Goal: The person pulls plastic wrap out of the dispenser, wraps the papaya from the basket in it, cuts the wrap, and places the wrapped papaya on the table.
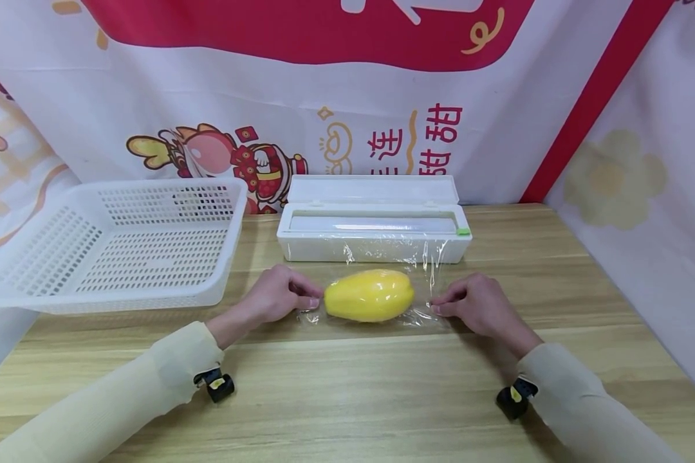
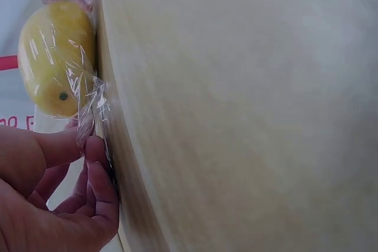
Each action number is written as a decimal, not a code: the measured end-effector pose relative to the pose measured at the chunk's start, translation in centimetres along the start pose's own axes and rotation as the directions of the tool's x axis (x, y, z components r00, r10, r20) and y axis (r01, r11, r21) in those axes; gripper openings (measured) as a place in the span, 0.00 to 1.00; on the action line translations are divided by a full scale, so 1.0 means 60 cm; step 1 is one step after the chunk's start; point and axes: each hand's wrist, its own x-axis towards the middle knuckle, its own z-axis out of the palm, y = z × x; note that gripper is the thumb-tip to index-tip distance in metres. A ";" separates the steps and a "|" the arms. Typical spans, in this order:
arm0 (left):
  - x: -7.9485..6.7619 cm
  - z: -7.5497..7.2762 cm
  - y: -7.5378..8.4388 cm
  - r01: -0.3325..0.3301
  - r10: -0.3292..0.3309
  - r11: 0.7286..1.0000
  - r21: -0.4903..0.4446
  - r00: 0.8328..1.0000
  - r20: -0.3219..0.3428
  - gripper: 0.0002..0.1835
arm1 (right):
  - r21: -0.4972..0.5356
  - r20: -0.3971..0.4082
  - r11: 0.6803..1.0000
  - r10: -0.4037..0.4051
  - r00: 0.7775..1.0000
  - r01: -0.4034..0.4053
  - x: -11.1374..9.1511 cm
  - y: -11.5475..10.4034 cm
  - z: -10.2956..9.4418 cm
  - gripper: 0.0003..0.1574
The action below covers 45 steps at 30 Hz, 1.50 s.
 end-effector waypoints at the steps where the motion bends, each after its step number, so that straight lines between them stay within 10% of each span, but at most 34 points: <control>1: 0.000 0.000 0.000 -0.002 0.002 1.000 0.001 1.000 0.000 0.11 | 0.000 -0.002 1.000 -0.002 1.000 0.002 0.000 0.000 0.000 0.03; 25: 0.005 0.001 0.005 -0.010 0.006 0.995 0.095 0.999 0.046 0.13 | 0.006 -0.019 0.999 -0.036 0.999 0.036 -0.002 0.004 -0.001 0.03; 45: 0.017 -0.011 -0.005 -0.010 0.011 1.000 -0.010 0.995 0.103 0.07 | 0.046 0.017 0.999 0.006 1.000 -0.007 0.000 0.006 -0.005 0.03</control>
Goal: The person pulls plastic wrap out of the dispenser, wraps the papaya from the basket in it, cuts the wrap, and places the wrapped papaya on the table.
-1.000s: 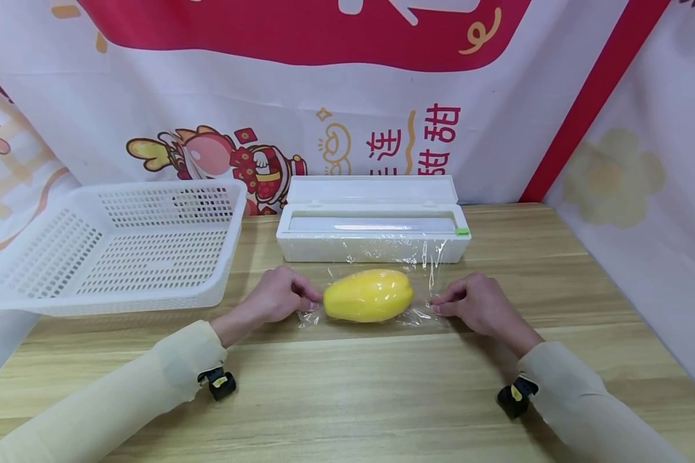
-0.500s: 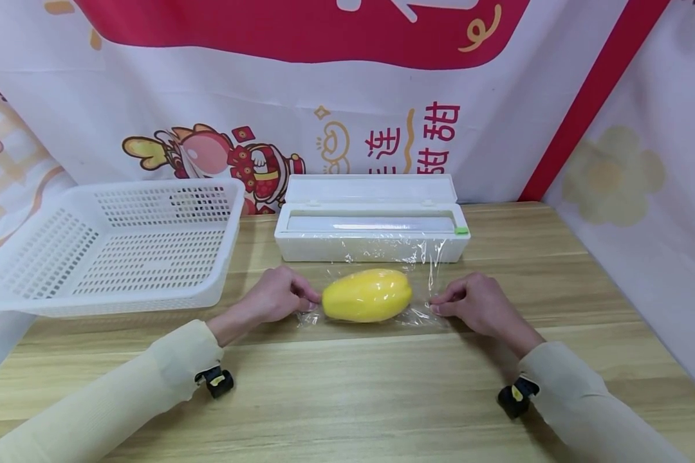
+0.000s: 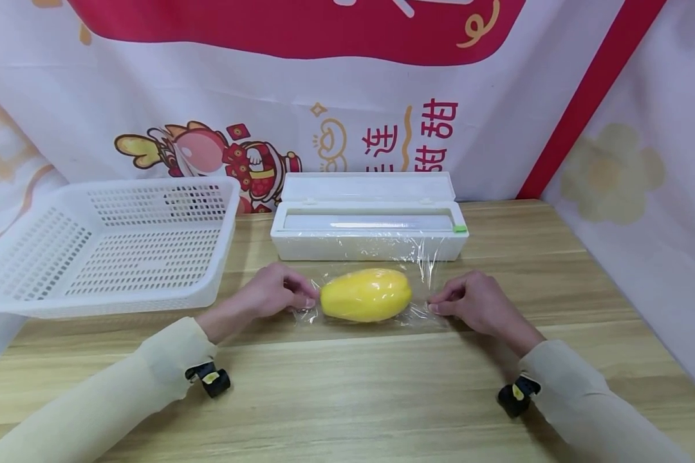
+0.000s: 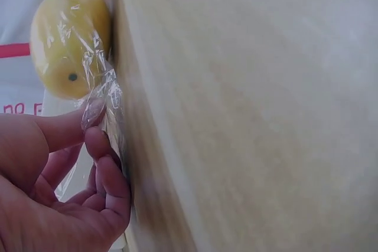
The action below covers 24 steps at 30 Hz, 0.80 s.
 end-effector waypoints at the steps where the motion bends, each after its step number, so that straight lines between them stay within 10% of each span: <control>1: -0.001 -0.002 -0.002 -0.007 0.007 1.000 -0.005 1.000 0.001 0.07 | 0.000 0.007 1.000 0.004 1.000 -0.004 0.000 -0.001 0.000 0.03; 24: -0.019 -0.007 -0.010 -0.002 0.003 0.995 -0.095 1.000 0.010 0.07 | 0.028 0.163 1.000 -0.014 0.986 0.009 -0.015 -0.002 -0.019 0.17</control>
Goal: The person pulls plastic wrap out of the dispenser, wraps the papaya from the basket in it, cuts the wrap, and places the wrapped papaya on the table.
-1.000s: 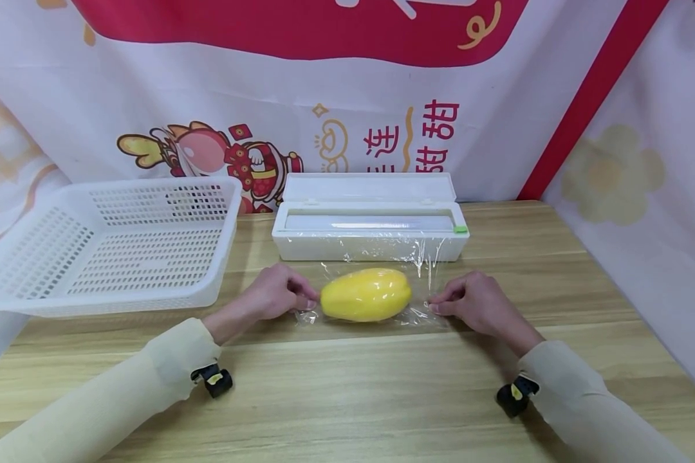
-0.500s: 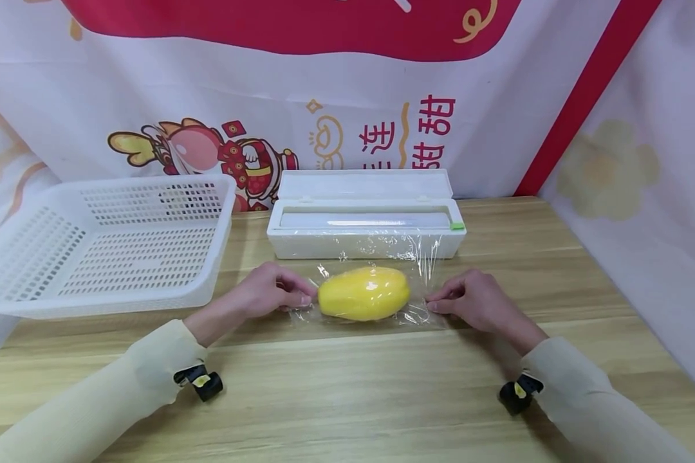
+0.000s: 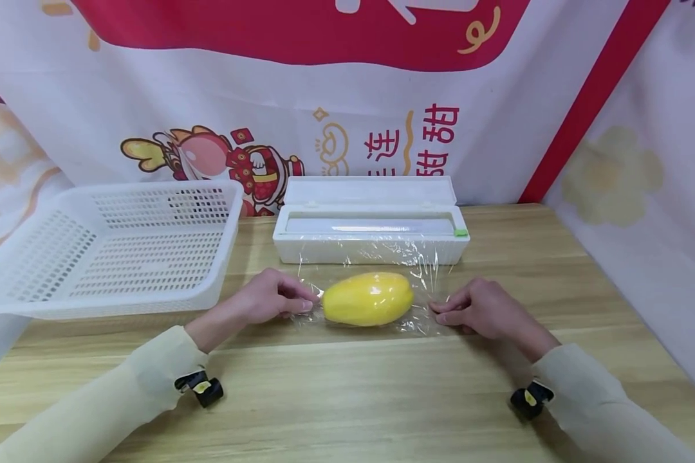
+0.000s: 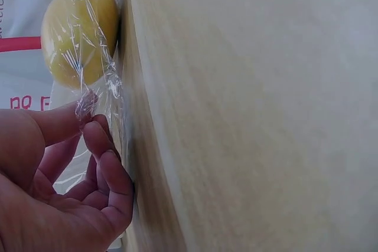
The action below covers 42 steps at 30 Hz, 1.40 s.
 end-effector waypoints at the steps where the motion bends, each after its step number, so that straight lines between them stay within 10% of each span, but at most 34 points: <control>1: 0.000 0.001 -0.001 0.001 -0.001 1.000 -0.007 1.000 -0.002 0.07 | -0.003 0.003 1.000 0.002 1.000 -0.002 -0.001 0.000 0.001 0.17; 42: -0.034 -0.001 0.011 -0.030 0.020 0.996 -0.082 0.993 -0.120 0.06 | -0.034 -0.080 0.998 -0.051 0.995 0.049 -0.014 0.010 0.014 0.18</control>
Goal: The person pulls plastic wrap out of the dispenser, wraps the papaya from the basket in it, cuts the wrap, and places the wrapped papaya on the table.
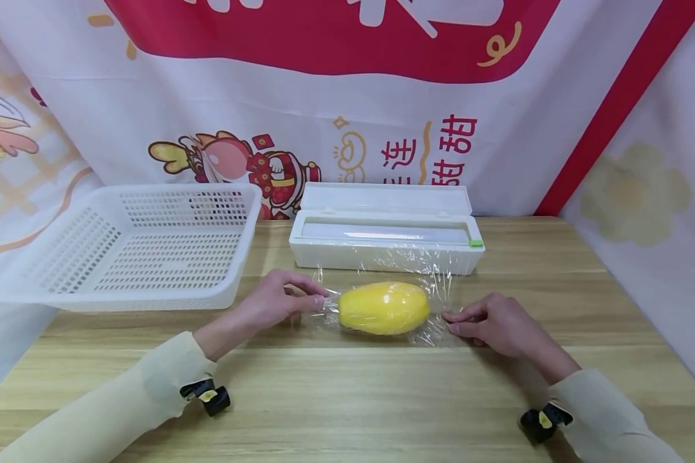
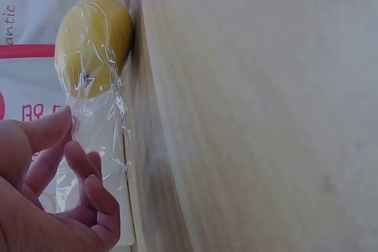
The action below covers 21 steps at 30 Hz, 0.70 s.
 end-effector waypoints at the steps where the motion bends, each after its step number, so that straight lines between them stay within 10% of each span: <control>1: 0.000 0.000 0.002 0.007 -0.007 1.000 0.001 1.000 -0.009 0.07 | 0.001 -0.002 1.000 -0.004 1.000 0.004 0.000 0.000 0.000 0.18; 21: -0.012 0.016 0.053 -0.121 0.119 0.993 -0.010 0.987 -0.105 0.08 | 0.021 -0.034 0.999 0.024 0.999 -0.024 -0.007 -0.010 -0.001 0.19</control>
